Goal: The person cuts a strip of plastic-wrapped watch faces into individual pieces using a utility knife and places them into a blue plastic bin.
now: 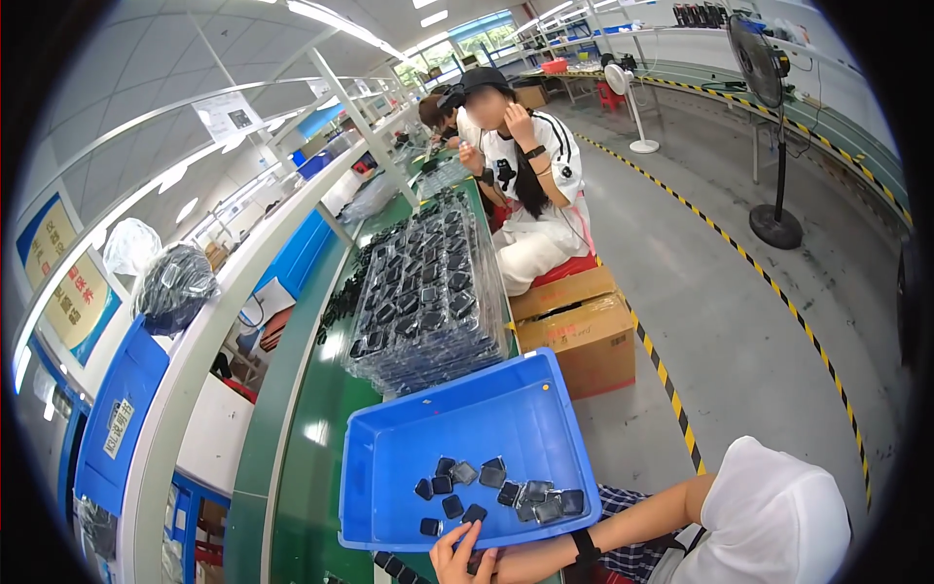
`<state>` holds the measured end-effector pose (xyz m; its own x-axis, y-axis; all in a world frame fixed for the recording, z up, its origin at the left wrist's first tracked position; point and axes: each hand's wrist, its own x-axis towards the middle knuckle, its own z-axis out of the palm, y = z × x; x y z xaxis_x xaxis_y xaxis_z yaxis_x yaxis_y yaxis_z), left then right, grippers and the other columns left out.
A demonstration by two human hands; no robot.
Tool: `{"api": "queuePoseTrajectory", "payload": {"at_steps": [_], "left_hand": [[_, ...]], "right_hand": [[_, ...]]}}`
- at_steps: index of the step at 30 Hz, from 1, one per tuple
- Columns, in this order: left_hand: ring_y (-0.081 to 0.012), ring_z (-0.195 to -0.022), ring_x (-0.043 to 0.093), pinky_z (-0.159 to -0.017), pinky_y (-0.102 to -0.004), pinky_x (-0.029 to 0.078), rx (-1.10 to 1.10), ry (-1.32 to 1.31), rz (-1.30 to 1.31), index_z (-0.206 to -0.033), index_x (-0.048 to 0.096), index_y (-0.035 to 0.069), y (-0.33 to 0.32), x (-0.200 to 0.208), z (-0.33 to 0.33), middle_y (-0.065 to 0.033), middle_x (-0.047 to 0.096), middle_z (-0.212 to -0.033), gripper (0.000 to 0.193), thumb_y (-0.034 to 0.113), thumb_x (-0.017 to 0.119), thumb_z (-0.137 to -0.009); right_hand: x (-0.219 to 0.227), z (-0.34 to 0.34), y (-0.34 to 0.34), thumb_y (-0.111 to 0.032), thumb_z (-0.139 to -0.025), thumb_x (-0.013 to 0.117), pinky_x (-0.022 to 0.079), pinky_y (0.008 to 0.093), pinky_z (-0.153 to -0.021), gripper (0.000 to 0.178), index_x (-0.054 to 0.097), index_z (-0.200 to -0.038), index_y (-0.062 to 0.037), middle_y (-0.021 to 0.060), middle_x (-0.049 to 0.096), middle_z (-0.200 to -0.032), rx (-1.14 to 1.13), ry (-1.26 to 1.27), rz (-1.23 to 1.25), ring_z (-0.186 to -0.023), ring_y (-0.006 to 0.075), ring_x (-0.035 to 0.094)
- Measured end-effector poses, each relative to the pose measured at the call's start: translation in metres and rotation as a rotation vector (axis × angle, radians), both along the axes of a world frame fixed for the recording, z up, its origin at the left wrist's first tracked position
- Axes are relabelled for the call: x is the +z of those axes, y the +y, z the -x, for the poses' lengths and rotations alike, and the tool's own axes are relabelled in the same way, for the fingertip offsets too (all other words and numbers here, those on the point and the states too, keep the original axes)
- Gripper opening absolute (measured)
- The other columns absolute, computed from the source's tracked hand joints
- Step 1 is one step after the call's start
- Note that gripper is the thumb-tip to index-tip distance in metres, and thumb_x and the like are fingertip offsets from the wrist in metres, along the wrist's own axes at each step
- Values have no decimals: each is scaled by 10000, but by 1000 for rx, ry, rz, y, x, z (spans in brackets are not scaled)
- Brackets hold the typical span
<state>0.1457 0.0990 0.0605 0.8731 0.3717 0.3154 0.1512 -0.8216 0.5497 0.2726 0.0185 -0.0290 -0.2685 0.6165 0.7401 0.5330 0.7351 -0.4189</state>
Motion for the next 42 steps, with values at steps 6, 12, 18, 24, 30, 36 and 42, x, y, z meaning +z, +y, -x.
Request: {"api": "queuePoseTrajectory", "payload": {"at_steps": [6, 12, 18, 24, 30, 36, 42], "left_hand": [[-407, -1374, 404, -1168, -524, 316, 36, 81, -94, -1411, 616, 108, -9, -12, 0, -171, 539, -1374, 445, 259, 657, -995], [-427, -1410, 346, -1184, -549, 287, 32, 86, -22, -1427, 601, 124, -15, -4, -2, -177, 516, -1373, 441, 284, 623, -1017], [-434, -1419, 338, -1205, -549, 256, 31, 67, -17, -1430, 589, 111, -14, -8, -2, -175, 512, -1389, 415, 291, 542, -1060], [-438, -1414, 348, -1210, -551, 253, 29, 60, -33, -1428, 587, 103, -14, -12, -3, -174, 514, -1395, 408, 284, 520, -1068], [-445, -1402, 372, -1205, -563, 278, 70, 54, -109, -1421, 582, 105, -20, -15, -5, -191, 521, -1378, 422, 294, 567, -1044], [-451, -1387, 394, -1199, -574, 298, 108, 62, -198, -1414, 577, 96, -23, -15, -9, -205, 524, -1369, 440, 274, 619, -1014], [-453, -1385, 397, -1198, -575, 302, 106, 56, -200, -1416, 572, 88, -22, -15, -9, -208, 525, -1367, 455, 243, 647, -994]], "right_hand": [[-15, 1, -1, -117, -946, 637, 500, 460, -963, 258, 671, -1190, -39, 180, 645, -1214, -8, 8, 170, -1123, 363, 611], [-22, 6, 2, -127, -956, 642, 493, 456, -976, 261, 683, -1204, -55, 154, 634, -1222, -59, 63, 117, -1141, 356, 597], [-21, 9, 7, -126, -954, 644, 495, 461, -965, 261, 686, -1200, -51, 161, 639, -1213, -57, 63, 129, -1127, 361, 600], [-23, 12, 9, -126, -952, 645, 497, 467, -955, 261, 689, -1197, -46, 169, 643, -1204, -41, 45, 142, -1113, 367, 603], [-25, 15, 9, -125, -950, 646, 498, 473, -944, 262, 692, -1194, -41, 176, 647, -1195, -34, 52, 151, -1099, 372, 606], [-25, 8, 7, -125, -948, 647, 500, 478, -934, 262, 696, -1191, -37, 184, 651, -1186, -35, 79, 162, -1085, 378, 608], [-25, 7, 4, -125, -947, 648, 502, 484, -923, 263, 699, -1187, -32, 191, 655, -1178, -34, 94, 165, -1071, 384, 611]]}}
